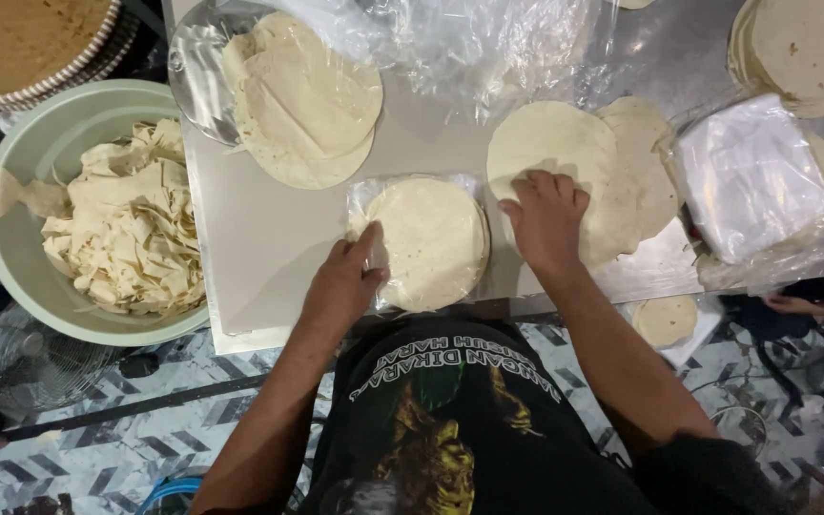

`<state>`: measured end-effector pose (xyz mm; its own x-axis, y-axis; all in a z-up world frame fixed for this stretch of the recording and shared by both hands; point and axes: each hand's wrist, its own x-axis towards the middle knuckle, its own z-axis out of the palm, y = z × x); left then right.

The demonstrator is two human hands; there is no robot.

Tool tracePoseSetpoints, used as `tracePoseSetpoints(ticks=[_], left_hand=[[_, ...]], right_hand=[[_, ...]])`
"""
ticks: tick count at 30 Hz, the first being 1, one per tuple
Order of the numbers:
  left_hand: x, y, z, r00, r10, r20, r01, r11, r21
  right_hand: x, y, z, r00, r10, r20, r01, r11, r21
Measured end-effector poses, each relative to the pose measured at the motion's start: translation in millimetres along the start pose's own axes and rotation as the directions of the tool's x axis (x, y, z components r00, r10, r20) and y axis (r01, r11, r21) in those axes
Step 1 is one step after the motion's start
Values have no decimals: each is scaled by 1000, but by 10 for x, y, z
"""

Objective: The person peels individual thin circular dough sheets from stacks and places them into plastic bags by hand on a metal table.

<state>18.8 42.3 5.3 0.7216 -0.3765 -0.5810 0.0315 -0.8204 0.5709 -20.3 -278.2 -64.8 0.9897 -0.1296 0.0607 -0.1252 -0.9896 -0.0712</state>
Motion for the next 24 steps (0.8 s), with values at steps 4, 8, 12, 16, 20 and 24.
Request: tracePoseSetpoints(ticks=[4,8,12,16,20,24], left_hand=[[-55,44,-89,997,74,8,-75,988,138],[-81,12,-155,998,65,22,-69,978,197],[-191,95,-244,976,50,-211,-73,992,-104],[59,-51,24,986,-74,-151,-34,791,-611],[111,23,115,977,4,212,204,242,-948],[-55,-94,97,997,57,57,48,137,-989]], right_hand=[[78,228,167,956,-144,-255,131,989,-67],[164,308,-473,961,253,-109,-157,829,537],[176,176,-1214,886,438,152,-379,497,781],[87,-451,-1626,828,407,386,-490,191,850],[-52,-296,-854,738,-2,675,-599,-461,655],[-167,-479,-660,727,-58,684,-638,-425,642]])
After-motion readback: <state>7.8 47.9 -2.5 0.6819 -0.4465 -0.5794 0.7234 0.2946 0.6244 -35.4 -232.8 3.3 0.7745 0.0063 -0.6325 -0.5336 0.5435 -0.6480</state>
